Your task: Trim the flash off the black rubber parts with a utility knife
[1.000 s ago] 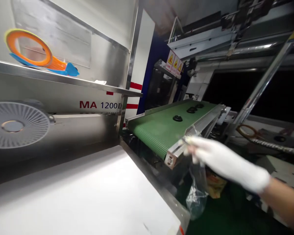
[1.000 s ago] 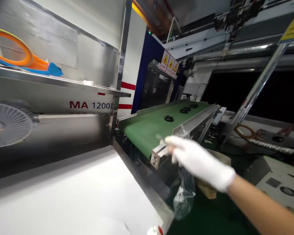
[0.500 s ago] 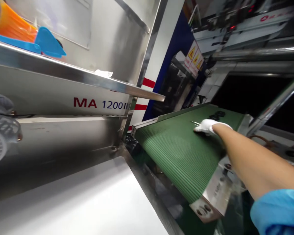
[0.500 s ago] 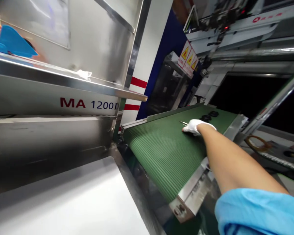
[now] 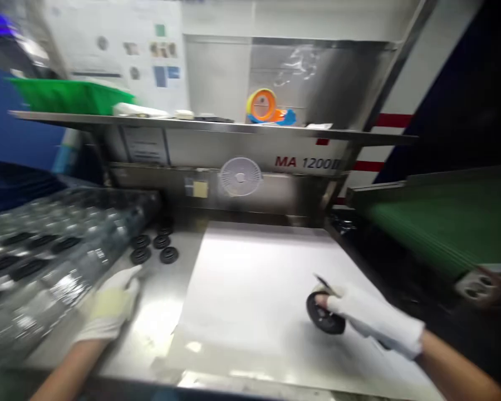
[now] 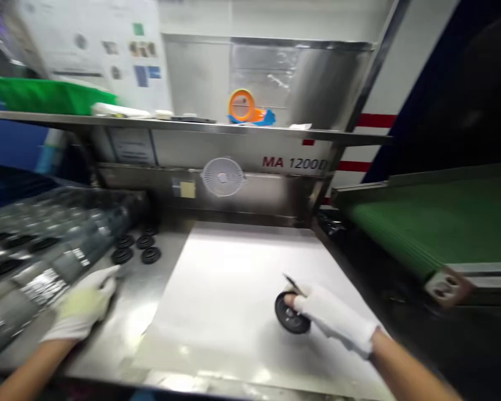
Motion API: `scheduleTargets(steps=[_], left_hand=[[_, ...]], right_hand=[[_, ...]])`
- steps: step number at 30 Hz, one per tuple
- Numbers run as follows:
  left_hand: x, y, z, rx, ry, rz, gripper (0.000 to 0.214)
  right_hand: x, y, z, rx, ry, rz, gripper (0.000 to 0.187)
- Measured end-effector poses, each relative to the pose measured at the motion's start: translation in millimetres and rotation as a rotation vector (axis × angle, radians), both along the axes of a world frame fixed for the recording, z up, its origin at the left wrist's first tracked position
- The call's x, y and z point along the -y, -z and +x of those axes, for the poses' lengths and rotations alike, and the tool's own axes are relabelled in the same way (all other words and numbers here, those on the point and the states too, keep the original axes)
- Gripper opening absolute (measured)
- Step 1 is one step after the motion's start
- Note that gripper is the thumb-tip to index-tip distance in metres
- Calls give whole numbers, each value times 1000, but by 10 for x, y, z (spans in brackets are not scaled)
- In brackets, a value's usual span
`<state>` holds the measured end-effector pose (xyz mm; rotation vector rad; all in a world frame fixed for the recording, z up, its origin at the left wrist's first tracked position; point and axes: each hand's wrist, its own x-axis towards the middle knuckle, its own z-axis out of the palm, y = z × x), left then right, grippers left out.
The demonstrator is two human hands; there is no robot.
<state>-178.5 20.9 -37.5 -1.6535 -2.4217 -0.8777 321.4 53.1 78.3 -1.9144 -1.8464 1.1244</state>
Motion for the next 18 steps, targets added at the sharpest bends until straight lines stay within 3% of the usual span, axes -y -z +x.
scheduleTargets(steps=[3, 5, 8, 12, 15, 18], left_hand=[[392, -38, -128, -107, 37, -71, 37], [492, -63, -92, -166, 47, -137, 44], [648, -61, -99, -143, 5, -182, 46], [893, 88, -255, -74, 14, -73, 41], [948, 210, -358, -57, -13, 28, 40], [909, 256, -404, -60, -9, 144, 39]], right_hand=[[232, 484, -718, -186, -64, -75, 22], [230, 635, -915, -212, -47, -60, 23], [111, 696, -909, -83, -84, 17, 26], [-3, 724, -730, 179, -144, 177, 42], [-6, 756, -626, 239, -74, 241, 57], [34, 722, -593, 168, 49, 316, 62]])
